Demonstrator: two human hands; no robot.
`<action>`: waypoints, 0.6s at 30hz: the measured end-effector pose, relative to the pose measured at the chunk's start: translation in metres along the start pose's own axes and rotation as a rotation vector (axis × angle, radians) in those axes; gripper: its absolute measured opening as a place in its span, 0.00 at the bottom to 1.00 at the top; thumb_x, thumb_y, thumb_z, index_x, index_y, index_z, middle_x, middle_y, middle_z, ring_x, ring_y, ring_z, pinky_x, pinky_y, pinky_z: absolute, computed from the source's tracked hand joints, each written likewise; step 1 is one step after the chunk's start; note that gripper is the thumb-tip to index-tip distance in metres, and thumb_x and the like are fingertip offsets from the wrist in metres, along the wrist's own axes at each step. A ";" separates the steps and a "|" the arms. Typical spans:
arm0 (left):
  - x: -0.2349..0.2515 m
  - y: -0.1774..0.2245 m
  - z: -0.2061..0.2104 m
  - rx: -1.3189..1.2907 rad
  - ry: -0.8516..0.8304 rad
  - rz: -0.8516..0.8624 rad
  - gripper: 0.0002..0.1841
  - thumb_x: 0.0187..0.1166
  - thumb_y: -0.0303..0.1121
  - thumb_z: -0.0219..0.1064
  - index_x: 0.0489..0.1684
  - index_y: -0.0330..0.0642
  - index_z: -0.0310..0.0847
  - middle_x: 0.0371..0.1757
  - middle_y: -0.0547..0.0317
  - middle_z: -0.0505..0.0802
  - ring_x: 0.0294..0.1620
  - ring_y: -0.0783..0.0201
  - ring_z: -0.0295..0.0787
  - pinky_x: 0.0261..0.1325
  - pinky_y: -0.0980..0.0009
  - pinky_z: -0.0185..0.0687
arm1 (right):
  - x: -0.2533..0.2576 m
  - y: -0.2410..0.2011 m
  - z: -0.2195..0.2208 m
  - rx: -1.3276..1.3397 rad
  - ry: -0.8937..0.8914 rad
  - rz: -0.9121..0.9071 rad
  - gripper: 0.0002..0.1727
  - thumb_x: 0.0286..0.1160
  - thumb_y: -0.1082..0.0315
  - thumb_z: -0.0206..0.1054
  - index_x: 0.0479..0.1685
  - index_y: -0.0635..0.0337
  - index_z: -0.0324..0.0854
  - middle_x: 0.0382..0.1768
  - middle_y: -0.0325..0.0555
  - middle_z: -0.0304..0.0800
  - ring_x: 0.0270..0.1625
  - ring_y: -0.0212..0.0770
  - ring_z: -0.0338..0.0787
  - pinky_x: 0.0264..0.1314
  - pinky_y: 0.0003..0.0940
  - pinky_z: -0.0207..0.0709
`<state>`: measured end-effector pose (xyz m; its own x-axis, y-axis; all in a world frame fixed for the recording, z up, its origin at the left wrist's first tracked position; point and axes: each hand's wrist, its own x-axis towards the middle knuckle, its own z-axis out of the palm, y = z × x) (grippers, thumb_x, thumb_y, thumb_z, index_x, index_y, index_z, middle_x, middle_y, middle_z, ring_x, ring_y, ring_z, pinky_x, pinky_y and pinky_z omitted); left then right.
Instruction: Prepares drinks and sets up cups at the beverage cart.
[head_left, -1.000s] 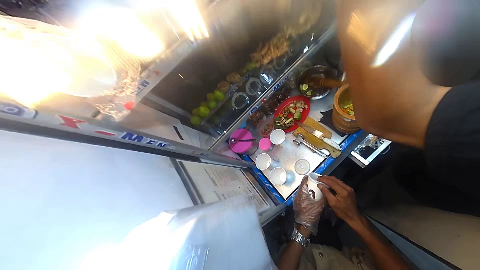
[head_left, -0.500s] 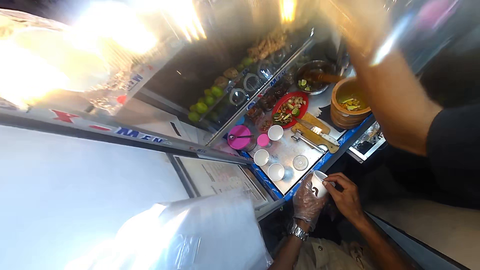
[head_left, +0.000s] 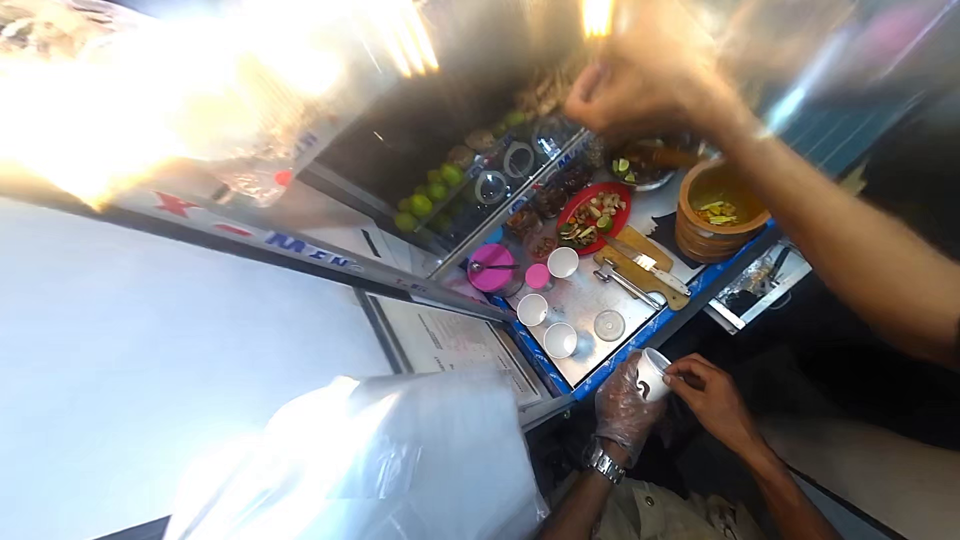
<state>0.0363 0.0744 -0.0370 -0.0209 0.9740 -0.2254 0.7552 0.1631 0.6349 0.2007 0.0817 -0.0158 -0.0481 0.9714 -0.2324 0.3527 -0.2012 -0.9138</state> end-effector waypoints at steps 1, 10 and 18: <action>0.000 0.000 0.000 0.004 0.009 0.007 0.42 0.56 0.49 0.84 0.78 0.48 0.79 0.66 0.54 0.92 0.66 0.58 0.89 0.71 0.52 0.83 | 0.000 0.001 -0.001 -0.019 -0.010 -0.033 0.10 0.75 0.61 0.71 0.44 0.56 0.92 0.48 0.42 0.91 0.45 0.33 0.91 0.49 0.31 0.87; -0.006 -0.006 0.002 -0.076 0.177 0.138 0.39 0.53 0.46 0.86 0.70 0.43 0.84 0.60 0.52 0.94 0.61 0.58 0.91 0.67 0.56 0.86 | -0.008 -0.183 -0.031 -0.172 -0.280 0.346 0.11 0.82 0.84 0.59 0.55 0.82 0.81 0.55 0.69 0.86 0.59 0.51 0.87 0.69 0.37 0.75; -0.005 -0.018 0.008 -0.187 0.302 0.225 0.40 0.47 0.43 0.89 0.67 0.40 0.86 0.60 0.50 0.94 0.61 0.58 0.92 0.69 0.58 0.86 | 0.011 -0.027 -0.021 -0.027 -0.101 -0.130 0.09 0.73 0.61 0.65 0.39 0.54 0.88 0.43 0.37 0.88 0.43 0.30 0.88 0.47 0.30 0.85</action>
<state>0.0281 0.0655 -0.0530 -0.0809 0.9863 0.1434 0.6312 -0.0607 0.7733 0.2105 0.1001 0.0140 -0.1885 0.9711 -0.1461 0.3621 -0.0696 -0.9295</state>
